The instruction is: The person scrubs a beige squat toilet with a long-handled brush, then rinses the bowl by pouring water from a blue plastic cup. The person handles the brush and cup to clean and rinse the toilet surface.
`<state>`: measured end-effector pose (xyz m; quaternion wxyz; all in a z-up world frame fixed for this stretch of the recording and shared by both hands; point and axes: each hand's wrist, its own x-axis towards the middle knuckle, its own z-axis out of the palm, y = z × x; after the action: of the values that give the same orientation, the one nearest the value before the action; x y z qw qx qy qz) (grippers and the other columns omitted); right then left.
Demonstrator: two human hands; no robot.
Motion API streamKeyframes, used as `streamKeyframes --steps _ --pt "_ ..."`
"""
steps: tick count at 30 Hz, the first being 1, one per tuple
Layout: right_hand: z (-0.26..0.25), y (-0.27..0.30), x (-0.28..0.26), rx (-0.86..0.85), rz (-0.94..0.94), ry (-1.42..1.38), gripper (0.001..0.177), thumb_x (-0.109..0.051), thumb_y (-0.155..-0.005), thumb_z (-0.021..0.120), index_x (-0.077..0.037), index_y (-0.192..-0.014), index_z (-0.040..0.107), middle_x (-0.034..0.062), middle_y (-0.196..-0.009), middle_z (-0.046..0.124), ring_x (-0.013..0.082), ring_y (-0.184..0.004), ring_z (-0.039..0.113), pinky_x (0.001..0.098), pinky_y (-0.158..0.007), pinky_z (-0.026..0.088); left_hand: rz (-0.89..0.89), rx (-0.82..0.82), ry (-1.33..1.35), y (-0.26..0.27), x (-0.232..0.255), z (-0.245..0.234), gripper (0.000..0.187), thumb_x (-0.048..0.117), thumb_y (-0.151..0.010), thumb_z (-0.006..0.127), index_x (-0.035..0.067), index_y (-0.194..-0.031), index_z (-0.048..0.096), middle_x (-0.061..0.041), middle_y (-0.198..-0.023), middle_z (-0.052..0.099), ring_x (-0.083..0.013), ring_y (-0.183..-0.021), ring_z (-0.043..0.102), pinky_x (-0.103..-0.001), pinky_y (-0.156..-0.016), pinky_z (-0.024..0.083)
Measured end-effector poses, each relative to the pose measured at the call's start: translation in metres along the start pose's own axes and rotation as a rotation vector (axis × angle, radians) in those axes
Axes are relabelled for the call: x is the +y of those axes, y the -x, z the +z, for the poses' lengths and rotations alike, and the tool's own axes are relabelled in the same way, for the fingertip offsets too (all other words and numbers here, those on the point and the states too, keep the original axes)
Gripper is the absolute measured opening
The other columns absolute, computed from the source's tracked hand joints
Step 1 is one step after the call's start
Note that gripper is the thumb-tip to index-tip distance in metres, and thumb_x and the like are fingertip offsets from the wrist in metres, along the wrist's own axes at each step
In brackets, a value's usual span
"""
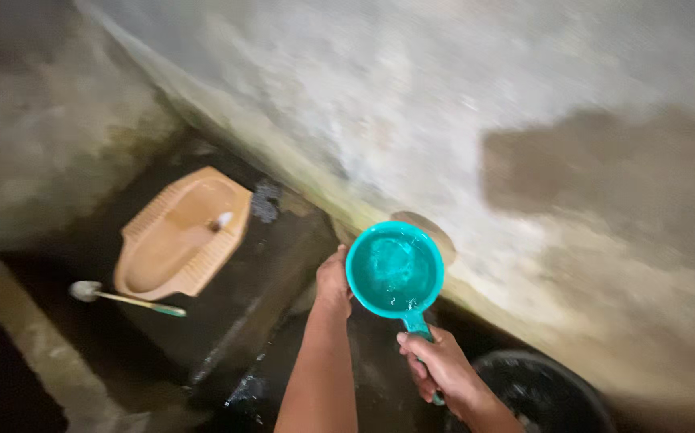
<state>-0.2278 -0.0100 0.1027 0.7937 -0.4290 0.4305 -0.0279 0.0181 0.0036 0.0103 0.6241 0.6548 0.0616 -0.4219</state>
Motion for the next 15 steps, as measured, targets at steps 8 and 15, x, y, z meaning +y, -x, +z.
streamKeyframes --steps 8,15 --pt "0.103 -0.052 -0.070 -0.115 -0.011 0.095 0.031 -0.031 -0.093 0.067 -0.002 -0.089 0.056 0.0017 -0.053 0.043 0.0131 -0.035 0.038 0.0326 -0.034 0.034 -0.071 0.012 0.089 0.006 0.136 -0.075 0.076 0.079 -0.089 0.046 0.018 -0.127 0.068 -0.012 -0.123 0.068 -0.0315 -0.110 0.064 -0.057 -0.095 0.048" --pt "0.171 -0.092 -0.107 -0.183 -0.002 0.153 0.032 -0.033 -0.093 0.066 -0.002 -0.090 0.056 0.0018 -0.054 0.044 0.0135 -0.036 0.039 0.0323 -0.034 0.033 -0.072 -0.103 0.144 0.033 0.211 -0.125 0.101 0.091 -0.075 0.038 0.026 -0.152 0.048 -0.012 -0.160 0.047 -0.0416 -0.143 0.048 -0.075 -0.110 0.033"
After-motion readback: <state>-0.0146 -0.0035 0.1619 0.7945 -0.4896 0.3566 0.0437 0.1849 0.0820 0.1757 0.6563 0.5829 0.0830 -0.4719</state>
